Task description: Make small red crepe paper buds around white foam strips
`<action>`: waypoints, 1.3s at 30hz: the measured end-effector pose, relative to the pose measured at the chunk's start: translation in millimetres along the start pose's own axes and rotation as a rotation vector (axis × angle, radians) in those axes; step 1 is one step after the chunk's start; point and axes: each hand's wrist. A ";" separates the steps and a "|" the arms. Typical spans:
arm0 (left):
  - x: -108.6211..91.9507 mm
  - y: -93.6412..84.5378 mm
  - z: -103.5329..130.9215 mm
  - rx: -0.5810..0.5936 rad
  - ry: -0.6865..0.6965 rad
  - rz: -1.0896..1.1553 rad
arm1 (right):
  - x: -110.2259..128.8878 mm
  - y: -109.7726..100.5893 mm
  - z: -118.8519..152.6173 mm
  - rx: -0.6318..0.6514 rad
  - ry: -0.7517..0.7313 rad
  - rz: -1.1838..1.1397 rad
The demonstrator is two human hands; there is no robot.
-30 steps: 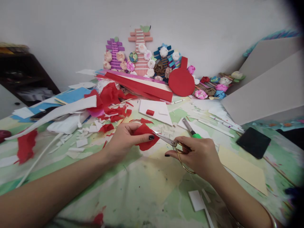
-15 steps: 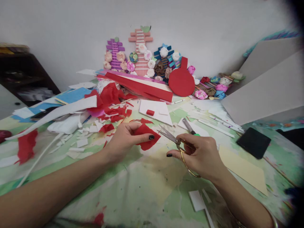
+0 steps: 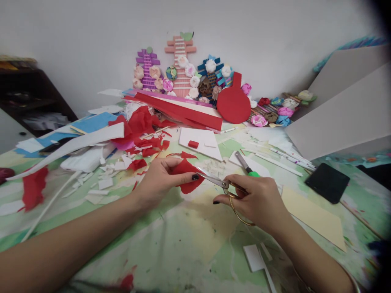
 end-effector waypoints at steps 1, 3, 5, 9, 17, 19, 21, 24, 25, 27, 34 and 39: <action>-0.3 0.0 0.1 -0.003 0.005 -0.005 | 0.0 -0.4 -0.2 0.001 -0.005 0.000; -1.3 0.2 0.4 -0.011 0.010 -0.018 | 0.1 -1.5 -0.7 -0.003 -0.015 -0.002; -2.7 0.6 0.8 -0.014 0.006 -0.021 | 0.3 -2.5 -1.3 -0.007 -0.017 -0.006; -4.4 1.8 1.4 -0.007 -0.018 0.017 | 0.4 -3.1 -2.0 0.002 -0.009 -0.016; -3.1 2.6 2.0 0.006 -0.035 0.090 | -1.0 -2.2 -1.4 -0.001 -0.003 -0.010; -3.1 2.3 2.1 0.002 -0.038 0.092 | 0.2 -3.5 -1.6 -0.001 0.019 -0.012; -3.2 1.9 2.1 -0.004 -0.033 0.083 | 2.1 -5.5 -2.1 -0.003 0.045 -0.021; -3.6 1.6 2.0 -0.009 -0.022 0.061 | 4.7 -8.2 -3.0 0.019 0.078 -0.049; -3.6 1.7 2.0 -0.007 -0.020 0.053 | 5.2 -8.6 -3.2 0.027 0.082 -0.058; -3.4 1.9 2.0 -0.007 -0.014 0.047 | 5.8 -8.3 -3.3 0.034 0.077 -0.073; -4.7 4.4 3.1 -0.001 -0.027 0.028 | 5.7 -2.6 -1.9 0.020 0.058 -0.061; -9.0 9.1 4.7 0.019 -0.046 0.002 | 6.4 0.7 -0.8 0.009 0.052 -0.031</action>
Point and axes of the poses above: each hand's wrist, its own z-axis away from the middle knuckle, its own y-axis out of the palm, x = y × z, and after that the axes turned 3 degrees about x, right-handed
